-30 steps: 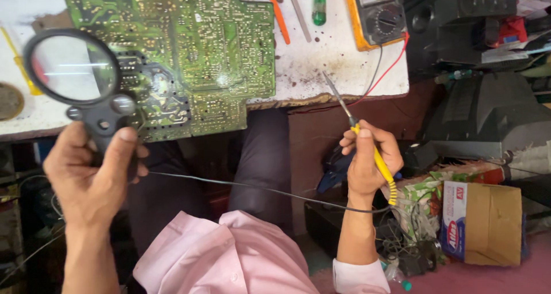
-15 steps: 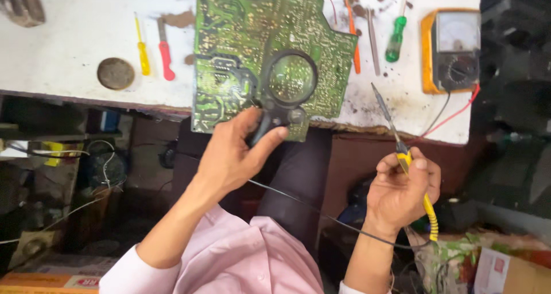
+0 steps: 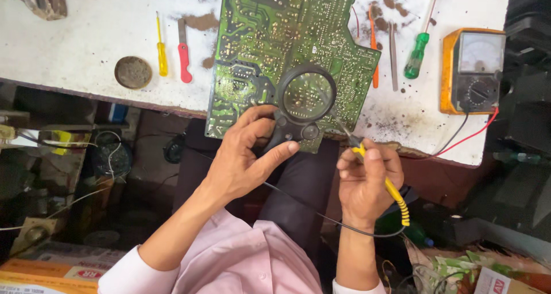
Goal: The person uses a soldering iron to work on a green circuit board, frequently inspecting the board with a magnifying glass. The person also uses a small brush to clean the board and a multimeter to test connections.
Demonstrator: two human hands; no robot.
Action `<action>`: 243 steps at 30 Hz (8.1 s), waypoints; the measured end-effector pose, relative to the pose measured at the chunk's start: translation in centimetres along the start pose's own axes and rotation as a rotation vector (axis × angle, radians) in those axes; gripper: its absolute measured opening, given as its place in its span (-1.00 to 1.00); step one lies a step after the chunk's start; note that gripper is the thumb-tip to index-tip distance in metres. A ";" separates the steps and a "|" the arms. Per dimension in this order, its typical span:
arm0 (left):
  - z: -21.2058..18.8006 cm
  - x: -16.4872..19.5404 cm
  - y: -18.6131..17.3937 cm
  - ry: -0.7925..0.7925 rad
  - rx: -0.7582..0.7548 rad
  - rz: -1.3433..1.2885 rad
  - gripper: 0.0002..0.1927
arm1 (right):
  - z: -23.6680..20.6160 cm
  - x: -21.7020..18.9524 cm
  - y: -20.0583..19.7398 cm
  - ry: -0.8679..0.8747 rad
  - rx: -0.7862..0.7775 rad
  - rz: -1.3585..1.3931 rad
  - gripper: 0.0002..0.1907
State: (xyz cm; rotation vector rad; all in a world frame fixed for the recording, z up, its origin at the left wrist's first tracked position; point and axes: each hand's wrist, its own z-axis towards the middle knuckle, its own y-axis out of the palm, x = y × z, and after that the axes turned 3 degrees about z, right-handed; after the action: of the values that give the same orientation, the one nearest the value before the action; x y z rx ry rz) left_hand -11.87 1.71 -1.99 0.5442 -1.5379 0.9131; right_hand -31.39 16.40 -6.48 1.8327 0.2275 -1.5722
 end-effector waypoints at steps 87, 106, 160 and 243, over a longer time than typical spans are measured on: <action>0.4 -1.0 -2.3 0.089 -0.011 -0.090 -0.66 | -0.6 1.3 3.9 0.034 0.091 -0.065 -0.72; 0.0 -0.9 -2.0 0.085 -0.001 -0.086 -0.66 | -0.9 1.4 3.5 0.039 0.061 -0.041 -0.73; -0.1 -1.2 -2.0 0.088 0.001 -0.077 -0.66 | -0.8 1.8 3.5 0.034 0.096 -0.048 -0.71; -7.1 -4.6 -7.7 -0.117 0.401 -0.495 -0.88 | -0.7 -4.4 3.8 -0.247 0.015 -0.121 -0.80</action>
State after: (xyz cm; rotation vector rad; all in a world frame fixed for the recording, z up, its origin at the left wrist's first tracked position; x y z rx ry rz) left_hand -0.79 2.18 -4.73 1.2240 -1.2347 0.8088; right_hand -29.85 15.32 -0.90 1.6422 0.2165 -1.8698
